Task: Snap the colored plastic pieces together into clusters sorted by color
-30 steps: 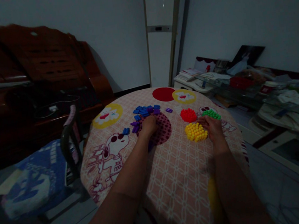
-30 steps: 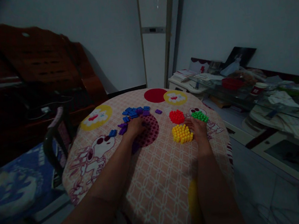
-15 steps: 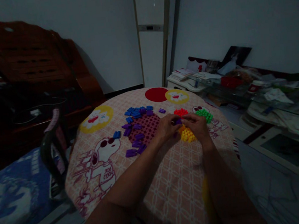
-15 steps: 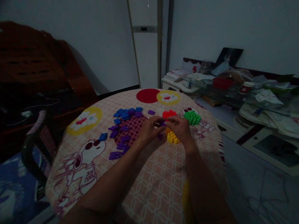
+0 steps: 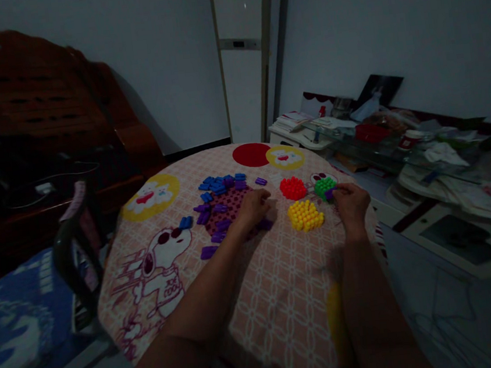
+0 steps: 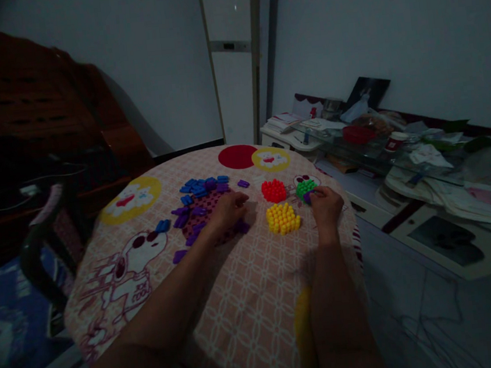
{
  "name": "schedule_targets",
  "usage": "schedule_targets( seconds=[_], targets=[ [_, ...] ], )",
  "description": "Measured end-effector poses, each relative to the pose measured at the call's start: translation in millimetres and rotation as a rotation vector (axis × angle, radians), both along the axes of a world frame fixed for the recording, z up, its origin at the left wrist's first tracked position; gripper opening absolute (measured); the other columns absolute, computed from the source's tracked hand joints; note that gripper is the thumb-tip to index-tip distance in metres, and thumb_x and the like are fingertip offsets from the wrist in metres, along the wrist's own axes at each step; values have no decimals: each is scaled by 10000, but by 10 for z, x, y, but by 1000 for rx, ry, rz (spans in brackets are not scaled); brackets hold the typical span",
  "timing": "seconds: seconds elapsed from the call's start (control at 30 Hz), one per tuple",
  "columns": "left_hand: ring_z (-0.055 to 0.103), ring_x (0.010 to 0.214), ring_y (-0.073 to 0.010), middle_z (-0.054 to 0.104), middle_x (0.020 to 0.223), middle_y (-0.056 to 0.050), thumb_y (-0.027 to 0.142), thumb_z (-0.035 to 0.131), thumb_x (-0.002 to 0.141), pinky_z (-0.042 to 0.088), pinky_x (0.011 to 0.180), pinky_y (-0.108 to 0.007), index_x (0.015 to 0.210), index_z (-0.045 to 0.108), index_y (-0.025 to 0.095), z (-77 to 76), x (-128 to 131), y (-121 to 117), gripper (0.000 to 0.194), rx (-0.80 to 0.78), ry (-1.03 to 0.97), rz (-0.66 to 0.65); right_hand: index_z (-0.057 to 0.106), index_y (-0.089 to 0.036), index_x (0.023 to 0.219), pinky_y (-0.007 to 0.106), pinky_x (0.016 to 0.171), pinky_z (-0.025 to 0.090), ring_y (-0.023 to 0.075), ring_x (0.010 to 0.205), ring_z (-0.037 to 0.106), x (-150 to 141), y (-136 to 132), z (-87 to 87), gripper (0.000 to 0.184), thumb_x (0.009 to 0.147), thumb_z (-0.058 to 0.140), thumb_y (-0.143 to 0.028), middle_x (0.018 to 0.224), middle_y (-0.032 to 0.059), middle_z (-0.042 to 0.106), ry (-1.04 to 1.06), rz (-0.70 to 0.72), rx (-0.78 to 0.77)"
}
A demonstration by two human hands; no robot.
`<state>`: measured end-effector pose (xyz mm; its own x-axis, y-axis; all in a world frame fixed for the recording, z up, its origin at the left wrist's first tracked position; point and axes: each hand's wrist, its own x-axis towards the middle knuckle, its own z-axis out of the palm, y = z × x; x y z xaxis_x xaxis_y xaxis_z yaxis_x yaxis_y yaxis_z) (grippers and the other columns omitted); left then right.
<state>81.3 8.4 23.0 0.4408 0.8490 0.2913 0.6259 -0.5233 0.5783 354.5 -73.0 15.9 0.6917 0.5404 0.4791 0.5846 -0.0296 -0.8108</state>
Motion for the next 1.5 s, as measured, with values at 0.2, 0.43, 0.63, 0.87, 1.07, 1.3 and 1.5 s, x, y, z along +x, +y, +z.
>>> schedule_targets(
  seconds=[0.2, 0.43, 0.63, 0.87, 1.07, 1.3, 1.5],
  targets=[
    [709, 831, -191, 781, 902, -25, 175, 682, 712, 527, 759, -245, 906, 766, 183, 61, -302, 128, 211, -226, 233, -214, 792, -164, 902, 348, 733, 507, 268, 791, 692, 142, -88, -83, 318, 688, 567, -233, 851, 121, 774, -286, -138, -253],
    [718, 865, -200, 789, 929, -12, 187, 699, 708, 524, 798, -248, 939, 788, 210, 89, -390, 170, 248, -230, 256, -238, 799, -167, 943, 343, 719, 485, 284, 845, 701, 127, -110, -99, 325, 698, 587, -181, 930, 175, 768, -412, -158, -485],
    [714, 891, -214, 787, 971, -31, 232, 703, 728, 533, 810, -266, 993, 783, 211, 129, -536, 250, 277, -237, 246, -154, 804, -187, 963, 343, 710, 479, 279, 835, 701, 132, -164, -45, 320, 709, 610, -203, 932, 161, 771, -447, -132, -513],
    [710, 882, -218, 784, 941, -38, 196, 705, 716, 530, 791, -260, 999, 777, 178, 215, -767, 271, 293, -236, 274, -5, 794, -212, 790, 338, 655, 458, 265, 758, 678, 147, -201, -16, 177, 652, 705, -278, 828, 122, 758, -437, -20, -663],
    [703, 940, -232, 771, 988, -54, 153, 665, 741, 525, 852, -289, 1021, 768, 192, 200, -911, 332, 301, -171, 321, 203, 769, -193, 856, 343, 676, 428, 248, 740, 644, 26, -140, 66, 315, 796, 610, -460, 830, 118, 748, -403, -172, -332],
    [549, 1326, -273, 598, 1410, -142, 155, 643, 798, 418, 1133, -370, 1361, 598, 157, -72, -654, 343, 564, -2, 222, 135, 663, -187, 698, 305, 661, 392, 199, 662, 581, -409, 24, 28, 296, 872, 483, -345, 710, 95, 688, -482, -4, -113],
    [305, 1509, -303, 319, 1610, -225, 223, 647, 859, 312, 1214, -406, 1506, 399, 111, -289, -471, 323, 702, -14, 256, 100, 614, -196, 670, 289, 657, 394, 184, 659, 558, -525, 84, 61, 296, 871, 490, -372, 682, 78, 647, -507, 44, -37]
  ],
)
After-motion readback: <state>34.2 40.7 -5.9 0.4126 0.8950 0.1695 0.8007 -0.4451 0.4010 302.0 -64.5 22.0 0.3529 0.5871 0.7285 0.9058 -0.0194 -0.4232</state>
